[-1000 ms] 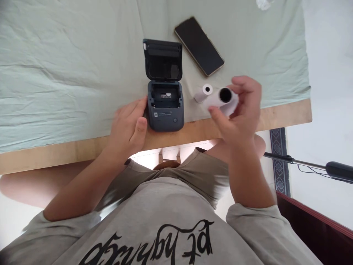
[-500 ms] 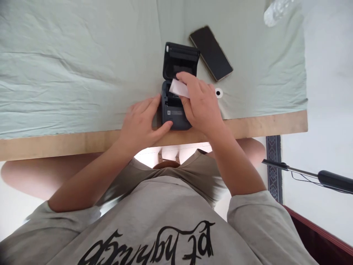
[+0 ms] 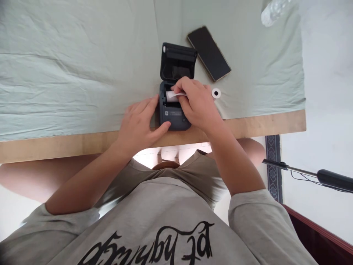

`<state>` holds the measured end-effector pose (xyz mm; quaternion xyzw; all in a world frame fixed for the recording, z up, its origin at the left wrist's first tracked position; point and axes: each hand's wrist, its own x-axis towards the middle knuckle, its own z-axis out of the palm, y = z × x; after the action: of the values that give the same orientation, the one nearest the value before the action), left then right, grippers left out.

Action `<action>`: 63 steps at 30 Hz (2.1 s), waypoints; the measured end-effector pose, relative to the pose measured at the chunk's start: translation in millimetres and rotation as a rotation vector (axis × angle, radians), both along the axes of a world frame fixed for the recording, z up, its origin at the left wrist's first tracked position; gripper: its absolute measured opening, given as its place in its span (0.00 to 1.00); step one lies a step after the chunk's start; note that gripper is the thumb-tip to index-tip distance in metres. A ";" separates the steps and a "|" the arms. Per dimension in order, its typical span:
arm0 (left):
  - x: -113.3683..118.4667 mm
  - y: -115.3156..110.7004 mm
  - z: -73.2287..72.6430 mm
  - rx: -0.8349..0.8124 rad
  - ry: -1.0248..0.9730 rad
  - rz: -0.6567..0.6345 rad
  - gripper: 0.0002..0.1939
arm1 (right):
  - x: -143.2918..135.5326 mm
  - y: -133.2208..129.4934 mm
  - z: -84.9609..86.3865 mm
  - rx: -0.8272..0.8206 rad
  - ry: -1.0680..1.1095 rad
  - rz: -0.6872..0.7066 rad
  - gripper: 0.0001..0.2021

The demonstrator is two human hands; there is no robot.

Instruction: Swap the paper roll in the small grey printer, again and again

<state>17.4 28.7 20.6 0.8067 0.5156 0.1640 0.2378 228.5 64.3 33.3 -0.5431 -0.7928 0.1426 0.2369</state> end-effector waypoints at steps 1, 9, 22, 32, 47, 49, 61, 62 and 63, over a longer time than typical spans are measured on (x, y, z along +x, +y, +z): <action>0.1 -0.2 -0.3 0.002 0.003 0.002 0.39 | 0.0 -0.6 0.7 0.011 -0.003 0.002 0.11; -3.3 4.3 4.6 -0.048 -0.063 0.003 0.35 | -2.5 -28.2 10.1 0.217 0.124 0.089 0.11; 8.3 4.1 5.7 -0.068 -0.087 0.066 0.33 | -7.8 -67.0 -1.1 0.254 0.011 -0.023 0.06; 8.2 5.1 7.0 -0.072 -0.065 0.049 0.32 | -9.9 -86.0 -19.9 0.316 -0.056 -0.078 0.12; 5.7 6.4 4.8 -0.068 -0.065 0.046 0.35 | -19.8 5.9 43.0 0.194 -0.035 -0.120 0.35; 5.8 6.6 5.7 -0.079 -0.057 0.043 0.36 | -19.2 -0.9 43.8 0.214 -0.001 -0.143 0.33; 4.6 4.0 9.8 -0.065 -0.065 0.004 0.35 | -0.8 -52.0 -4.3 -0.045 0.437 -0.345 0.27; 4.1 3.8 10.5 -0.058 -0.065 -0.015 0.33 | 0.3 -48.1 -6.4 -0.093 0.459 -0.360 0.29; 3.6 3.7 11.0 -0.051 -0.062 -0.032 0.32 | 1.1 -44.1 -7.3 -0.135 0.475 -0.372 0.30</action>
<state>21.0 32.4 31.6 0.8031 0.4989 0.1720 0.2768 229.6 20.3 26.0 -0.6449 -0.5911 0.2719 0.4009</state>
